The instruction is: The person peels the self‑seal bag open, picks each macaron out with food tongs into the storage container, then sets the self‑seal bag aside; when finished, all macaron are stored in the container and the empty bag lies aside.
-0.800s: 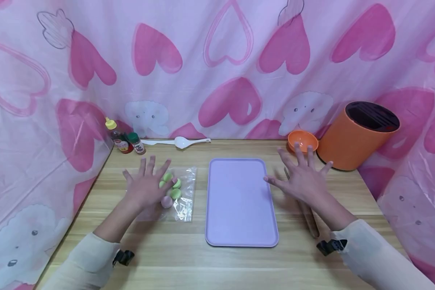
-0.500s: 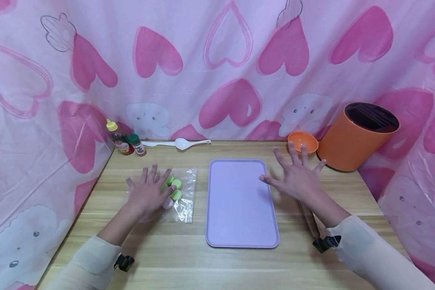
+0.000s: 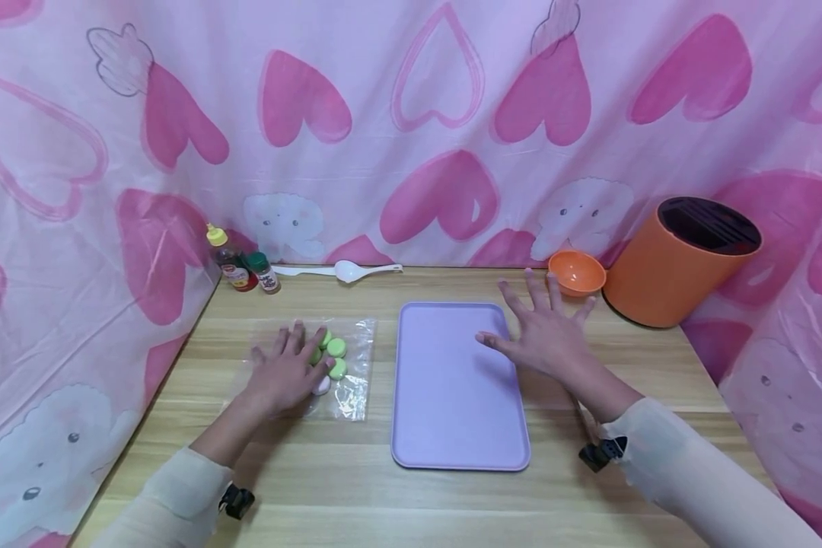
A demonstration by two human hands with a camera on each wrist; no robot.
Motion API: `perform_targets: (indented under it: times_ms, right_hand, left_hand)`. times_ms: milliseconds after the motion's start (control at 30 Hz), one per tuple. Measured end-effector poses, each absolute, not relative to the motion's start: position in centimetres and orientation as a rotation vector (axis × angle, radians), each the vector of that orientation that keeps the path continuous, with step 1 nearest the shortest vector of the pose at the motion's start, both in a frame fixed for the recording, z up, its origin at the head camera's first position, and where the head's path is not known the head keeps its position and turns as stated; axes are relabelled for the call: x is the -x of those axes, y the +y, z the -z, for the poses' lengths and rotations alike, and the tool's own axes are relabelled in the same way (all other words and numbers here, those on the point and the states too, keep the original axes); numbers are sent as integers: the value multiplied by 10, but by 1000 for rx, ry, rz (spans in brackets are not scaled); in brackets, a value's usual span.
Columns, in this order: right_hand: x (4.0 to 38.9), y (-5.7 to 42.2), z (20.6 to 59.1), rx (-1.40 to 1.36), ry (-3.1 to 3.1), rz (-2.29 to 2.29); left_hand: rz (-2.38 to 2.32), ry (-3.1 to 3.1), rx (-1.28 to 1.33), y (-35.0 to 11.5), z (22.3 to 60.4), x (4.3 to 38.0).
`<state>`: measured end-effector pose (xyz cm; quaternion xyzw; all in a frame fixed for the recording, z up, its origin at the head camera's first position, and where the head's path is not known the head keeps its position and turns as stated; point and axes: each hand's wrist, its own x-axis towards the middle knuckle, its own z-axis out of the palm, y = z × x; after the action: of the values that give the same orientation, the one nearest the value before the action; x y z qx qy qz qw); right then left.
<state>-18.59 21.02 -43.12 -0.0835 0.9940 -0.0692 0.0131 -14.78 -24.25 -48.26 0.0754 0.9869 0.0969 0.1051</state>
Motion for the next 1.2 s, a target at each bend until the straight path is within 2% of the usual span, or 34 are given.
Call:
perform_targets:
  times_ms: [333, 700, 967, 1200]
  right_hand:
    - [198, 182, 436, 428, 3073, 209]
    - [214, 130, 442, 687, 3053, 240]
    - [227, 92, 454, 915, 2955, 175]
    - [241, 67, 468, 1176, 2834, 339]
  left_hand:
    - [-345, 2868, -199, -244, 486, 149]
    - [-363, 2831, -184, -247, 489, 151]
    - [-380, 2827, -176, -247, 488, 150]
    - [-402, 2822, -181, -248, 488, 151]
